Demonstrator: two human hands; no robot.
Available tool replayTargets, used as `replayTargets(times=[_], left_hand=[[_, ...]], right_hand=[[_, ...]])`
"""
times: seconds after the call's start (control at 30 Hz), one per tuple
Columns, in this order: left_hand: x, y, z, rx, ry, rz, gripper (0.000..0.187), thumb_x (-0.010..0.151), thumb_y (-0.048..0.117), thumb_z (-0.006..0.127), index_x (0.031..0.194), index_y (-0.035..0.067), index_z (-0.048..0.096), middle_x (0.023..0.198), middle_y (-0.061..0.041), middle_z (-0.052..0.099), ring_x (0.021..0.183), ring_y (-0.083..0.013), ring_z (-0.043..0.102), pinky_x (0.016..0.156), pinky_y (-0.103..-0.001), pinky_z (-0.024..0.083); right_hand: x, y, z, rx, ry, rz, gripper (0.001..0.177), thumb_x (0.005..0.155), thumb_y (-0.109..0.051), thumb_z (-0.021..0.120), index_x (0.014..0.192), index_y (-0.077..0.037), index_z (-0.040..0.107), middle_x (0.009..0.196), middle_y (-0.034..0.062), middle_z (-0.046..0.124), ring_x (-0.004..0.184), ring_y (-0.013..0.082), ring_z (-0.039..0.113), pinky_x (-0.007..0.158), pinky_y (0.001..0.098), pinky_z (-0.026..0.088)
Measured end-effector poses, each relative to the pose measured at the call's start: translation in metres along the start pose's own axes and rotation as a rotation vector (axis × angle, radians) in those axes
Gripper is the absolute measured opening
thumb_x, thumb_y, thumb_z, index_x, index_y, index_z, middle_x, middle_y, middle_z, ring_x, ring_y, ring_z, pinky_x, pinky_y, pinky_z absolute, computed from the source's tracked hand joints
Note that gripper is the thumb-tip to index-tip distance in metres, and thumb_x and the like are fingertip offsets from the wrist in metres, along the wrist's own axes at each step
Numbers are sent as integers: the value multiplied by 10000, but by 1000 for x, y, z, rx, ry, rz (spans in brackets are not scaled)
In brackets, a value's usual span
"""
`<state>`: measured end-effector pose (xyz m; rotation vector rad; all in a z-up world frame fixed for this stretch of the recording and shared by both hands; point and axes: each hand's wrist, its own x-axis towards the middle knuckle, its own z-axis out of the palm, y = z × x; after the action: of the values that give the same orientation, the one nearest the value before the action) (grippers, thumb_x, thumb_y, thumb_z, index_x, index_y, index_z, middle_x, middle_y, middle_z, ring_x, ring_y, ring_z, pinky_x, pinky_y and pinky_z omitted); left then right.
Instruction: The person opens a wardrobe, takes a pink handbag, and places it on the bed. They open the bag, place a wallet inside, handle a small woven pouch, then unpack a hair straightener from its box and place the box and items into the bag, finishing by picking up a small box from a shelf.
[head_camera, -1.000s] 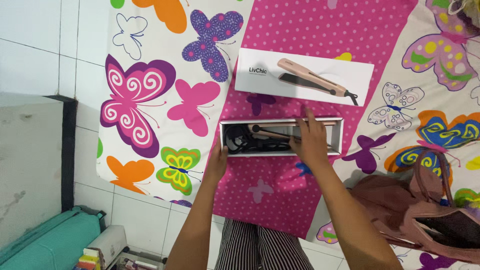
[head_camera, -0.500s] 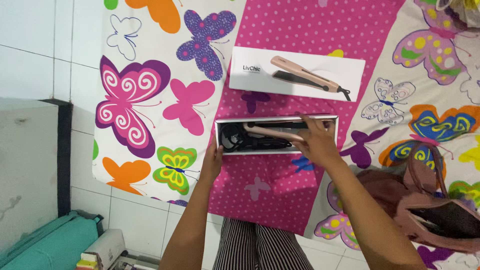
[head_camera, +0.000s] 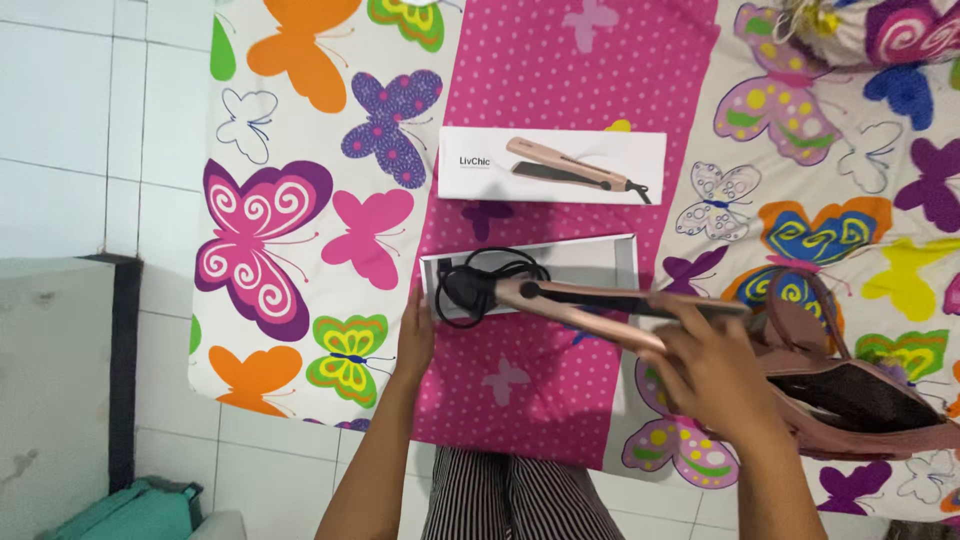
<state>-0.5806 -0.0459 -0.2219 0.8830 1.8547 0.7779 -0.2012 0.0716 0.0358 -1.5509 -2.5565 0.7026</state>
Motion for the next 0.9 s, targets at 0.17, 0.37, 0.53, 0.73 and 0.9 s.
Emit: replayTargets(times=[0.17,0.37,0.53,0.73,0.9], left_hand=[[-20,72,5,-152,-73,81,568,1035,313,516,1529,48,423,1566,-187,436,1459,-308,411,1150,-410,368],[-22,101,28,174,-123,438,688,752,254,864,1348,43,592,1226,-166,637,1176,-278,569,1005,-420,461],[-10,73,23,-221,-241,20,373,911,274,771,1184,26,715,988,-96,767,847,-157,695,730,-292,569],[2,64,-17,-170,-142,-204,499,957,327,647,1378,63,606,999,-144,720,721,-259,650,630,-371,549],[2,93,-15,25,-168,117,748,932,401,703,1524,65,392,1218,-177,698,1156,-247,659,981,-357,509]], right_hand=[[-33,-20,-13,-104,-35,129,247,817,-319,720,933,-103,744,1256,18,650,821,266,641,773,426,452],[-84,-28,-23,-141,55,158,327,805,-356,742,1007,-99,750,1184,24,653,892,283,646,777,433,460],[-152,-21,-43,-162,58,321,337,784,-347,764,984,-76,750,1203,30,666,936,282,671,799,441,465],[-220,-24,-70,-111,217,416,376,751,-354,766,1016,-88,754,1234,15,660,1048,277,676,914,427,490],[-250,-38,-94,-91,267,416,353,745,-379,803,963,-103,766,1221,6,668,1049,258,688,944,426,487]])
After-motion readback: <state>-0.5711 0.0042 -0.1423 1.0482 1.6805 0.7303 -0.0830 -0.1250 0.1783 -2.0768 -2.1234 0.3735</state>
